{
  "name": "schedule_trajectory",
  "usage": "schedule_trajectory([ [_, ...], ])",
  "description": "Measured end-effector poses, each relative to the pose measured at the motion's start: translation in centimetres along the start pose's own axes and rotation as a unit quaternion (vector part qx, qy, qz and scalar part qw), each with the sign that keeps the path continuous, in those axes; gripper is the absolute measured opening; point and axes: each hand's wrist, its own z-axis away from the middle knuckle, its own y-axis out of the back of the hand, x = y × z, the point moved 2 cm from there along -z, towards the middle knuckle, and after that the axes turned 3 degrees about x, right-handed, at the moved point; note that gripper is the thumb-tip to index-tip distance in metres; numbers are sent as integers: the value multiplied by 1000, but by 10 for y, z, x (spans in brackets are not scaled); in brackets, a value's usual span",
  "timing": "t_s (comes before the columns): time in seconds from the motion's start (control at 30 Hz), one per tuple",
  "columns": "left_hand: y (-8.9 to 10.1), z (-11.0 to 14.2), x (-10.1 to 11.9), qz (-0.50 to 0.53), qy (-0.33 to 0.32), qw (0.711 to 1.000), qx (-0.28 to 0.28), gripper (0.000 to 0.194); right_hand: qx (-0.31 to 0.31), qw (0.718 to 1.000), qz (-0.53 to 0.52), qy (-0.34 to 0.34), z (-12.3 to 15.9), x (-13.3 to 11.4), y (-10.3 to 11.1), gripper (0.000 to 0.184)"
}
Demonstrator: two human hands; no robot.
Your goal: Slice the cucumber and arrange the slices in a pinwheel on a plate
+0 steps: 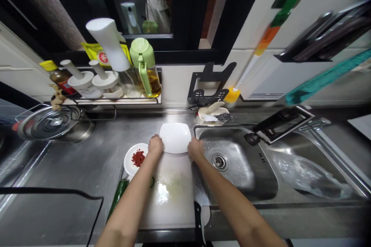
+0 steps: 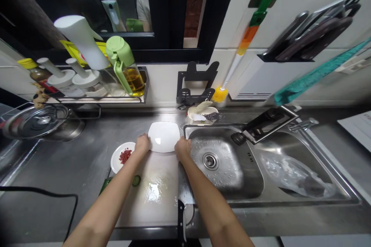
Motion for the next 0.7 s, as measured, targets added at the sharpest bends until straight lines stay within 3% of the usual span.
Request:
schedule_trajectory([
  [0.2, 16, 17, -1, -1, -26, 999, 25, 26, 11, 1000, 3, 11, 11, 2, 9, 27],
  [0.37, 23, 52, -15, 15, -61, 996, 70, 24, 32, 999, 3, 34, 45, 9, 24, 26],
  [0.53, 11, 101, -43, 58, -74, 992, 84, 22, 36, 998, 9, 53, 96, 25, 27, 25],
  [0.7, -9, 146, -72, 109, -72, 989, 71, 21, -21, 998, 29, 53, 139, 47, 10, 25],
])
